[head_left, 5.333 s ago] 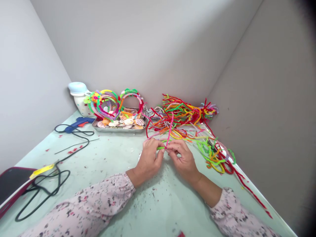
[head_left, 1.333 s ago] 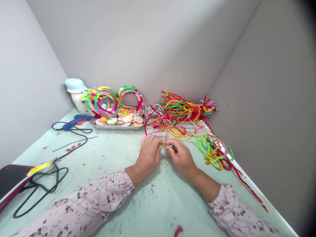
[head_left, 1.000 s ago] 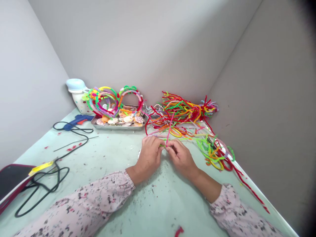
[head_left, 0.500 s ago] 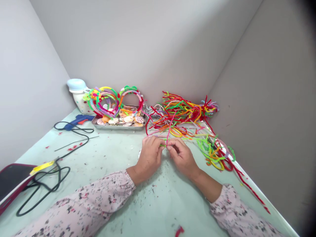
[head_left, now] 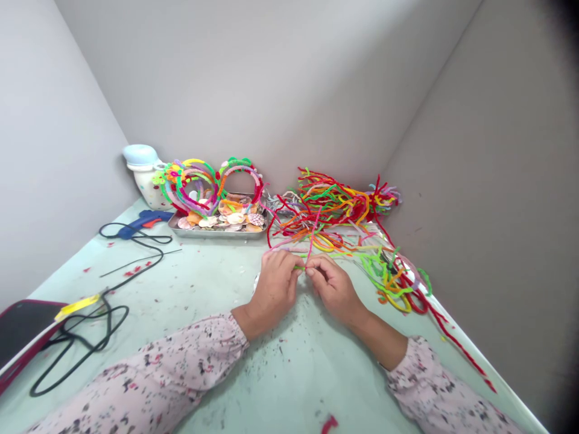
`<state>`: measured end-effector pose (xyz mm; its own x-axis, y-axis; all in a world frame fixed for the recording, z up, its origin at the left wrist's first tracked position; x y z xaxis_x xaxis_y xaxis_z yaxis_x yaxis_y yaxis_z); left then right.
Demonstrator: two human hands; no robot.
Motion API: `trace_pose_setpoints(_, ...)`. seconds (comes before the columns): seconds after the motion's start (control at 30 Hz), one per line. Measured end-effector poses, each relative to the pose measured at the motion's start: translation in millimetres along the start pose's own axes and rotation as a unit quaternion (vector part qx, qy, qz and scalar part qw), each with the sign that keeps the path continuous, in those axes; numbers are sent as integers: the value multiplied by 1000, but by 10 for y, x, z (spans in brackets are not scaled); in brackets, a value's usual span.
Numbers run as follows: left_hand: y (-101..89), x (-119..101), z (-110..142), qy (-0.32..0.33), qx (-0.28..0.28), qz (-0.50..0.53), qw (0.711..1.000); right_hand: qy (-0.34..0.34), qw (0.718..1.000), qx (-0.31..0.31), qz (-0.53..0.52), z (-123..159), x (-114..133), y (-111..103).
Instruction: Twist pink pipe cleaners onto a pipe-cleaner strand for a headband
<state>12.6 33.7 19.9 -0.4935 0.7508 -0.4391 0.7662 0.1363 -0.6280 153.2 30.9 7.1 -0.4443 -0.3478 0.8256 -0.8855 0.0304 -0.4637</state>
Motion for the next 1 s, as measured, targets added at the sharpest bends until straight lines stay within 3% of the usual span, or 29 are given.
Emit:
trace_pose_setpoints(0.5, 4, -5, -8, -6, 0, 0, 1000, 11, 997, -8, -80, -4, -36, 17)
trace_pose_setpoints(1.0, -3, -26, -3, -5, 2, 8, 1000, 1, 999, -15, -39, -7, -38, 6)
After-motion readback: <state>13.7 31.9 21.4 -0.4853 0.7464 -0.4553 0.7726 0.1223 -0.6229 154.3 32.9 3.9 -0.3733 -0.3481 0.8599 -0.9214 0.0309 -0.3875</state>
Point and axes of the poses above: each hand's wrist, its own z-axis away from the middle knuckle, its own y-axis out of the palm, x = y × z, the point moved 4 cm from there along -z, towards the middle knuckle, and after that the axes turned 5 degrees about y, right-handed, at the moved point
